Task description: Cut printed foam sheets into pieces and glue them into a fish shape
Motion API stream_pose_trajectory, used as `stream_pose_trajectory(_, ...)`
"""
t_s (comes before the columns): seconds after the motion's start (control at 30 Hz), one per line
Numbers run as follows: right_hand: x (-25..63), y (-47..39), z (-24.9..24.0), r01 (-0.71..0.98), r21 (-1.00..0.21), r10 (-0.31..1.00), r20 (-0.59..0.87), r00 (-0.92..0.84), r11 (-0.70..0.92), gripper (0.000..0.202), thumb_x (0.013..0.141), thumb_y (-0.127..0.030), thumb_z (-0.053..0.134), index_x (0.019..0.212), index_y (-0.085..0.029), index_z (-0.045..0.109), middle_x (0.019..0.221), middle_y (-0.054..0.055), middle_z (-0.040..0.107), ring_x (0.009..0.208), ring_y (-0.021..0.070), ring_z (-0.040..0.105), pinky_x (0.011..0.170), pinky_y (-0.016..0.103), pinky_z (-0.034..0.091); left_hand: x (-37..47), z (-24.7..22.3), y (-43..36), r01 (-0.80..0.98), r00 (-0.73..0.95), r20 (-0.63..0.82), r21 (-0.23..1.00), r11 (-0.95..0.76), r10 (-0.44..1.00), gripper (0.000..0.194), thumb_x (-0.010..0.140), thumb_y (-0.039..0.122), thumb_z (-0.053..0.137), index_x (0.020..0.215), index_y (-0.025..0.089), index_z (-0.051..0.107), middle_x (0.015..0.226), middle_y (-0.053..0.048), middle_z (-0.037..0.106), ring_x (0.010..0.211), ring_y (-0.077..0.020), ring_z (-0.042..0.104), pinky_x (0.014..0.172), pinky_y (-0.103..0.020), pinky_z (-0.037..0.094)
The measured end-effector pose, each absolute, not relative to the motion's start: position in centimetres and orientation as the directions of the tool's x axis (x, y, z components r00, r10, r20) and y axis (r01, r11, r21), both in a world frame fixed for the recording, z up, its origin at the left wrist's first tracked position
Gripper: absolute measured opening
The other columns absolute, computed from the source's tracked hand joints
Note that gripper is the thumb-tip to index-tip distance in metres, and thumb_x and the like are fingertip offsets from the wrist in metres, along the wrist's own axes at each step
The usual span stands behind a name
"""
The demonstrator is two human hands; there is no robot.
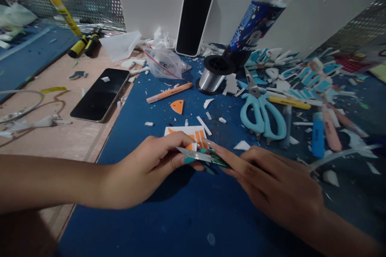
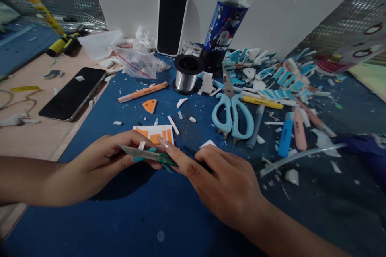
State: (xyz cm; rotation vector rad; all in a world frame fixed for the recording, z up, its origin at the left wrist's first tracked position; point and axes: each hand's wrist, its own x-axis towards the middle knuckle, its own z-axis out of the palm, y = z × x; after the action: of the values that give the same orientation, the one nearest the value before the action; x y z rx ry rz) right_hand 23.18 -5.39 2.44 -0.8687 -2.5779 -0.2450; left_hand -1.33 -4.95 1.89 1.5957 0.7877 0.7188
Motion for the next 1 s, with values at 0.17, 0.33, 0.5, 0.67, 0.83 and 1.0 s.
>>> stream_pose_trajectory(0.17,23.19,-5.33,2.42,0.627,0.046,0.551,0.431,-0.715,0.778,0.043,0.091,-0.006,0.045,0.130,-0.020,0.052,0.063,-0.003,0.053,0.055,0.0082,0.051,0.052,0.021,0.036,-1.27,1.88,-4.87,0.124,0.588,0.018,0.986,-0.112,0.809,0.017,0.095,0.012,0.042,0.101,0.019,0.056,0.096,0.002,0.068,0.092,-0.0044,0.064,0.082,-0.010,0.046)
stream_pose_trajectory(0.33,23.23,-5.27,2.35,0.629,0.049,0.553,0.426,-0.716,0.776,0.044,0.092,-0.009,0.044,0.134,-0.021,0.049,0.064,-0.003,0.053,0.055,0.0089,0.051,0.051,0.022,0.035,-1.20,1.96,-4.82,0.111,0.584,0.033,0.987,-0.120,0.811,0.017,0.095,0.012,0.042,0.100,0.019,0.056,0.095,0.002,0.068,0.092,-0.0042,0.064,0.082,-0.010,0.046)
stream_pose_trajectory(0.5,23.18,-5.28,2.27,0.621,0.024,0.555,0.425,-0.716,0.783,0.038,0.094,-0.012,0.043,0.130,-0.020,0.052,0.064,-0.003,0.052,0.055,0.0093,0.050,0.051,0.022,0.035,-1.21,1.82,-4.82,0.101,0.584,0.042,0.987,-0.124,0.811,0.018,0.095,0.010,0.042,0.101,0.018,0.057,0.095,0.001,0.068,0.091,-0.0045,0.064,0.082,-0.010,0.047)
stream_pose_trajectory(0.67,23.20,-5.30,2.33,0.652,-0.003,0.588,0.436,-0.681,0.758,0.037,0.096,-0.015,0.041,0.131,-0.019,0.051,0.070,0.000,0.056,0.058,0.0093,0.051,0.052,0.020,0.037,-1.14,1.82,-4.82,0.074,0.586,0.008,0.995,-0.064,0.810,0.019,0.097,0.014,0.042,0.104,0.020,0.058,0.098,0.001,0.067,0.093,-0.0041,0.065,0.084,-0.009,0.048)
stream_pose_trajectory(0.83,23.27,-5.36,2.23,0.612,-0.027,0.561,0.433,-0.705,0.790,0.037,0.095,-0.014,0.042,0.130,-0.019,0.052,0.065,-0.002,0.052,0.055,0.0093,0.049,0.051,0.021,0.036,-1.18,1.91,-4.93,0.075,0.579,0.012,0.995,-0.068,0.815,0.018,0.096,0.013,0.042,0.102,0.021,0.057,0.095,0.003,0.067,0.092,-0.0044,0.065,0.084,-0.011,0.047)
stream_pose_trajectory(1.0,23.26,-5.19,2.03,0.604,-0.021,0.552,0.434,-0.712,0.797,0.039,0.094,-0.013,0.044,0.131,-0.019,0.051,0.066,-0.002,0.052,0.056,0.0090,0.048,0.051,0.021,0.035,-1.28,1.78,-4.98,0.079,0.587,0.013,0.994,-0.073,0.810,0.017,0.097,0.014,0.041,0.103,0.020,0.056,0.097,0.001,0.067,0.093,-0.0062,0.065,0.084,-0.014,0.047)
